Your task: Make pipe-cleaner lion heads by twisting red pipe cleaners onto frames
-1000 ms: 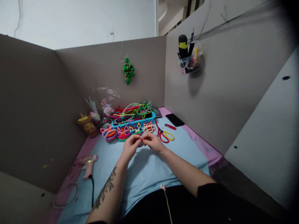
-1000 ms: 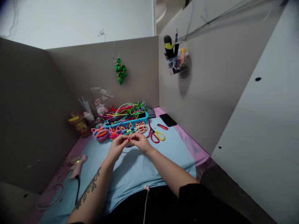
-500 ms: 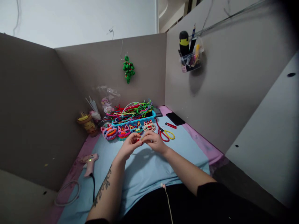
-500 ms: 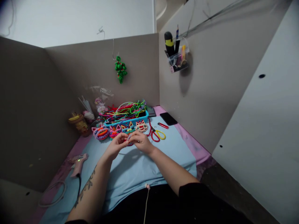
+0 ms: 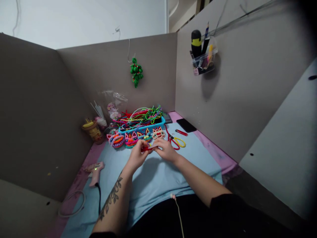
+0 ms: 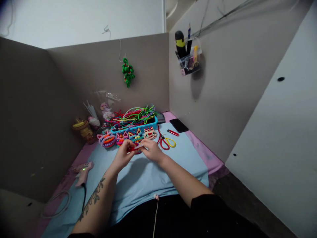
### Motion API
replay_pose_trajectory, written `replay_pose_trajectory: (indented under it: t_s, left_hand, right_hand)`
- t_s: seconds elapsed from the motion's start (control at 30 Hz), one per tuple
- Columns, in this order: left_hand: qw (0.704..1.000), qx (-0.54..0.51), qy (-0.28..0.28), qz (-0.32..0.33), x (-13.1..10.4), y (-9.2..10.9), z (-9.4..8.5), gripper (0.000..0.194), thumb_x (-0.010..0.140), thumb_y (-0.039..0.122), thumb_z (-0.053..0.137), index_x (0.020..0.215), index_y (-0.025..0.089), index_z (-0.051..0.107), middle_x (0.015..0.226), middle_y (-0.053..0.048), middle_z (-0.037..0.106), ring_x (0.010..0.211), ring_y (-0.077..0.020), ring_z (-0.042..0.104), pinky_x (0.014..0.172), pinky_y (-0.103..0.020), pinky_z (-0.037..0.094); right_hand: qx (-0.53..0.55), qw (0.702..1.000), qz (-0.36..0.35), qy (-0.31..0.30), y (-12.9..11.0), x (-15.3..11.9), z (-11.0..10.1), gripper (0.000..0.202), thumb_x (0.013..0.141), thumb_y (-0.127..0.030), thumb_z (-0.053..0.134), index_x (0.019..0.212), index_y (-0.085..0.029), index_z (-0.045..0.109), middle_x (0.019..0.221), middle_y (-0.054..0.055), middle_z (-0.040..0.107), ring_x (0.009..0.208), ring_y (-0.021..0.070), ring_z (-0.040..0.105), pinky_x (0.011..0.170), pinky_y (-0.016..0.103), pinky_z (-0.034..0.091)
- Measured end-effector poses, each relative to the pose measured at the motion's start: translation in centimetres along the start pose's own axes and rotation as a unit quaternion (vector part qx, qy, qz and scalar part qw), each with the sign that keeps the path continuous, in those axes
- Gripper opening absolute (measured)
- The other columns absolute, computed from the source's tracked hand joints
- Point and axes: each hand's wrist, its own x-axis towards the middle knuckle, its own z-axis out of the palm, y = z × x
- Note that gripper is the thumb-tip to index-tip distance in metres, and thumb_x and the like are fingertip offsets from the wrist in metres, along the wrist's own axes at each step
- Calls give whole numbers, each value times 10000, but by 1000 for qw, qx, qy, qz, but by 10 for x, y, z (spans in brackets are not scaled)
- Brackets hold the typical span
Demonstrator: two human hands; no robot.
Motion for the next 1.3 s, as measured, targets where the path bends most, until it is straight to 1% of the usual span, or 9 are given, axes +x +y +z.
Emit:
replay_pose_trajectory:
  t_s: [0.13, 0.3, 0.47, 0.6, 0.7, 0.83, 0.93, 1.13, 1.3]
  left_hand:
    - [987, 146, 23, 64, -1, 0, 1, 115, 712, 125, 564, 792, 198, 526, 766, -23, 586, 691, -150, 536, 667, -272, 413]
    - [972, 208, 26, 108, -3, -5, 7, 84, 725, 143, 571, 781, 202, 552, 732, -38, 591, 718, -173, 555, 707, -305, 415]
    - [996, 19, 93, 2, -1, -4, 9, 281, 684, 204, 643, 868, 205, 432, 752, 7, 595, 673, -134, 577, 618, -246, 434]
    - [985, -139, 66, -78, 1, -1, 9, 390, 632, 226, 697, 857, 203, 380, 643, 57, 571, 587, -113, 572, 563, -222, 432]
    - [975, -194, 49, -97, 1, 0, 8, 421, 613, 227, 716, 850, 202, 368, 615, 74, 560, 577, -106, 572, 569, -219, 438]
    - [987, -136, 55, -62, -1, 0, 8, 373, 646, 208, 688, 848, 200, 375, 645, 67, 555, 598, -95, 562, 567, -202, 423]
    - [997, -41, 66, -2, -3, 0, 5, 299, 674, 176, 643, 856, 197, 406, 722, 37, 570, 650, -96, 561, 583, -200, 417]
    - [998, 2, 49, 34, -5, -2, 4, 239, 694, 183, 626, 846, 193, 441, 787, 7, 586, 688, -106, 569, 606, -211, 423]
    - [984, -164, 53, -46, -1, -1, 6, 367, 648, 197, 700, 843, 200, 389, 660, 58, 560, 599, -91, 556, 565, -199, 419]
  right_hand:
    - [39, 992, 124, -3, 5, 4, 1, 91, 720, -167, 606, 650, -178, 662, 678, 20, 602, 668, 147, 550, 627, 270, 435]
    - [165, 929, 326, -63, 11, 6, -1, 90, 676, -221, 637, 624, -149, 621, 495, -19, 542, 484, 114, 500, 461, 216, 359]
    - [102, 976, 192, 31, 7, 1, 4, 124, 716, -219, 620, 836, -185, 625, 711, 4, 603, 614, 129, 543, 561, 247, 435]
    - [-5, 997, 36, 73, 1, -3, 7, 104, 775, -197, 580, 857, -213, 641, 896, 56, 608, 855, 186, 564, 754, 329, 469]
    - [-54, 997, -9, 63, 2, -4, 8, 131, 821, -189, 533, 884, -223, 642, 890, 63, 601, 878, 190, 559, 810, 349, 455]
    - [-58, 997, 4, 42, 3, -2, 7, 124, 823, -167, 505, 843, -197, 623, 850, 60, 580, 823, 178, 542, 755, 323, 447]
    - [2, 996, 89, 4, 5, 2, 6, 94, 786, -165, 522, 740, -174, 603, 748, 28, 541, 720, 150, 508, 663, 280, 419]
    - [215, 920, 290, -152, 12, 6, 3, 93, 751, -220, 516, 736, -154, 579, 510, -68, 370, 442, 70, 312, 443, 203, 274]
    - [72, 990, 122, -14, 3, 5, -1, 59, 738, -219, 605, 768, -169, 617, 778, 27, 566, 704, 134, 524, 616, 259, 425]
